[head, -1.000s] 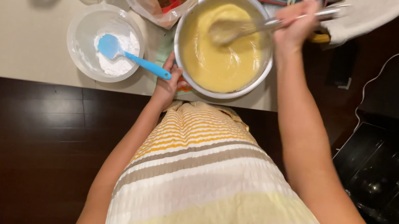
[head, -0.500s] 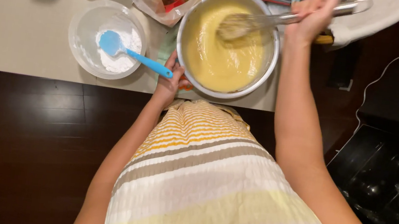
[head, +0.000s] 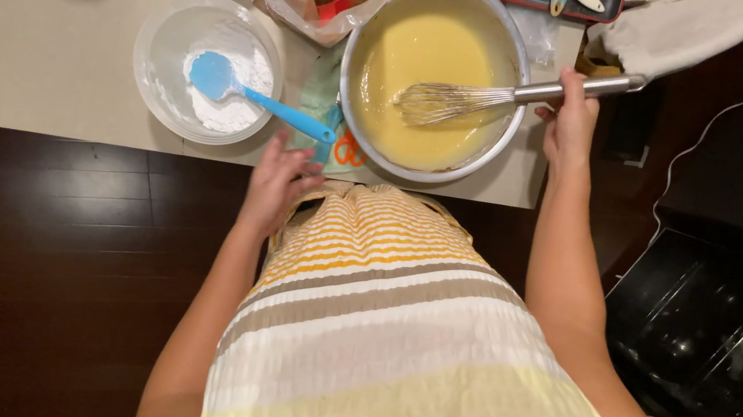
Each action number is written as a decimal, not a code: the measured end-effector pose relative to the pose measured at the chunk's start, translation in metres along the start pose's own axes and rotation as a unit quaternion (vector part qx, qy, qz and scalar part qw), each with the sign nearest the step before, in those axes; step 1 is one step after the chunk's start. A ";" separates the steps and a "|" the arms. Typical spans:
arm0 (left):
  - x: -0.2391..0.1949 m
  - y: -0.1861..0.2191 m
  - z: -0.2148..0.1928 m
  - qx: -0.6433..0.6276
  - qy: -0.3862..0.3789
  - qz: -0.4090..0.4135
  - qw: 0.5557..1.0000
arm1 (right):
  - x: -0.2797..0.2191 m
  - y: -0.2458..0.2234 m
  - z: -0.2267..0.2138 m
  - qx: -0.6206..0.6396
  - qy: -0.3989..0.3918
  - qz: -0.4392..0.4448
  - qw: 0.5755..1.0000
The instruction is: The person pours oil from a measuring cup into a bowl of batter and whisks it, then uses a spatula to add flour and whisks the mixture together.
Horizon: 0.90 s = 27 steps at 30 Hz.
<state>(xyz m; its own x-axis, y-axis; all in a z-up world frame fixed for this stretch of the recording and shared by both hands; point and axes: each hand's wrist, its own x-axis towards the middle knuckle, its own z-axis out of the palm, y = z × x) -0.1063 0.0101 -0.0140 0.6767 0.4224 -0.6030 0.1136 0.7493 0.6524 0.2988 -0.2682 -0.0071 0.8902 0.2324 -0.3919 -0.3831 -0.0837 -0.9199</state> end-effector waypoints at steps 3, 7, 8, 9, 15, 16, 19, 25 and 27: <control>-0.019 0.024 -0.028 -0.085 0.081 0.085 0.989 | -0.021 -0.010 -0.004 -0.028 -0.048 0.057 0.997; -0.012 0.058 -0.055 -0.030 0.145 0.117 0.982 | -0.058 -0.039 -0.002 -0.279 -0.020 0.123 0.952; -0.003 0.064 -0.060 -0.024 0.146 0.114 0.982 | -0.074 -0.047 0.005 -0.346 -0.033 0.058 0.936; 0.006 0.070 -0.067 -0.017 0.144 0.111 0.983 | -0.094 -0.057 0.014 -0.407 -0.044 -0.009 0.912; 0.037 0.070 -0.085 -0.017 0.099 0.096 0.990 | -0.180 -0.082 0.175 -0.429 -0.323 -0.360 0.763; 0.036 0.071 -0.082 -0.009 0.107 0.107 0.988 | -0.190 -0.080 0.206 -0.431 -0.339 -0.401 0.733; 0.029 0.079 -0.066 0.007 0.120 0.142 0.983 | -0.195 -0.067 0.276 -0.550 -0.375 -0.366 0.650; -0.012 0.097 -0.040 0.032 0.100 0.145 0.984 | -0.201 -0.064 0.284 -0.595 -0.397 -0.361 0.598; -0.033 0.106 -0.033 0.090 0.090 0.153 0.980 | -0.212 -0.084 0.268 -0.599 -0.359 -0.410 0.587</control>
<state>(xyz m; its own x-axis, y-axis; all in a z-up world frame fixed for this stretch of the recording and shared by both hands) -0.1404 0.0925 0.0594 0.5614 0.7083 -0.4280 0.0639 0.4785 0.8757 0.0759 -0.0511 0.1569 0.1563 0.9827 -0.0993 0.9326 -0.1800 -0.3128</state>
